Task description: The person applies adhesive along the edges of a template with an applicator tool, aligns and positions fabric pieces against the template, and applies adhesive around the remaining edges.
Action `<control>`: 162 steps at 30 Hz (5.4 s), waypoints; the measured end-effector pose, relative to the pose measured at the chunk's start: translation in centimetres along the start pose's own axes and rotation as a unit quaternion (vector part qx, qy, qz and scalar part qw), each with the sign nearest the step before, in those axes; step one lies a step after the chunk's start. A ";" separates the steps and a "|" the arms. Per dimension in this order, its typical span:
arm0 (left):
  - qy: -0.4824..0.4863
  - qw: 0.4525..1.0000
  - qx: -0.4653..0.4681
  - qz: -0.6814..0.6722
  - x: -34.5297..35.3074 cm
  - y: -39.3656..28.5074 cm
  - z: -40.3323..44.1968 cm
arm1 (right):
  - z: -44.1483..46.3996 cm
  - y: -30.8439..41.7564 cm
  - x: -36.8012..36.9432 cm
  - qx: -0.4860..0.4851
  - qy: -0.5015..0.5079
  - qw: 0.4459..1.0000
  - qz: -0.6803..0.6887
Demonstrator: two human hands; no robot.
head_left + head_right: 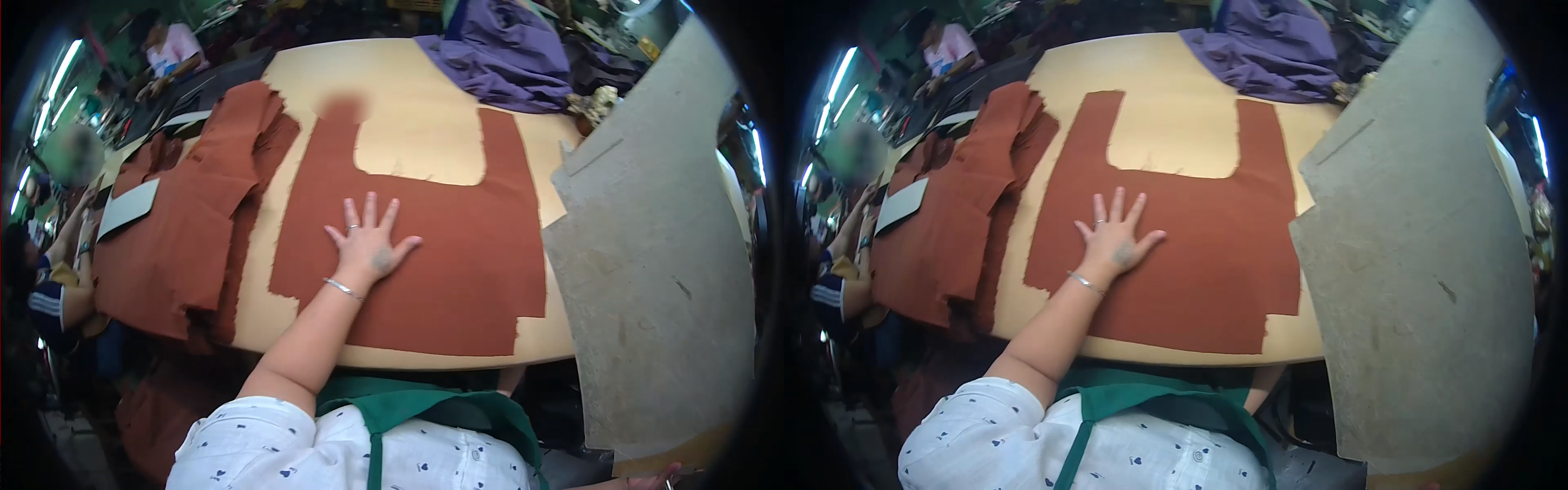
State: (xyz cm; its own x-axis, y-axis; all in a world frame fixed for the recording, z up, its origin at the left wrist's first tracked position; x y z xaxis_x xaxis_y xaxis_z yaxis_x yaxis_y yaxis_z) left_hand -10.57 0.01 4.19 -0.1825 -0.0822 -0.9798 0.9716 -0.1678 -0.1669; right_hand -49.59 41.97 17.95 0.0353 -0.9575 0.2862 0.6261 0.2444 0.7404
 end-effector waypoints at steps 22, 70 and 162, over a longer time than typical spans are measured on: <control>-0.005 0.732 -0.047 -0.680 -4.9 17.0 -3.0 | -17.8 -12.6 23.0 0.216 0.472 0.855 -0.007; 0.002 0.972 0.024 -0.232 -1.7 17.9 0.3 | -19.2 -19.8 29.6 -0.071 0.646 0.699 -0.299; -0.045 0.967 0.036 -0.247 -2.6 21.2 -7.6 | -51.8 7.7 30.1 0.293 0.670 0.665 0.151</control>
State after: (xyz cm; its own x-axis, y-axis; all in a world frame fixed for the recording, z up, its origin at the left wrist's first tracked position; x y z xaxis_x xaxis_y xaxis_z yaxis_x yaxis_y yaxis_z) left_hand 11.62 4.14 2.35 -0.6380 -0.0584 -0.7678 0.7495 -0.2759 -0.6018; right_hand -3.36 7.09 0.70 0.9990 -0.0315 -0.0324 0.0354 0.0977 0.9946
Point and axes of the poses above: each hand's wrist, its own z-axis towards the middle knuckle, its own x-axis out of the palm, y = z × x, the point moved 4 cm from there along z, towards the middle knuckle, and after that the axes turned 10 degrees about -y, right-handed, at the moved point
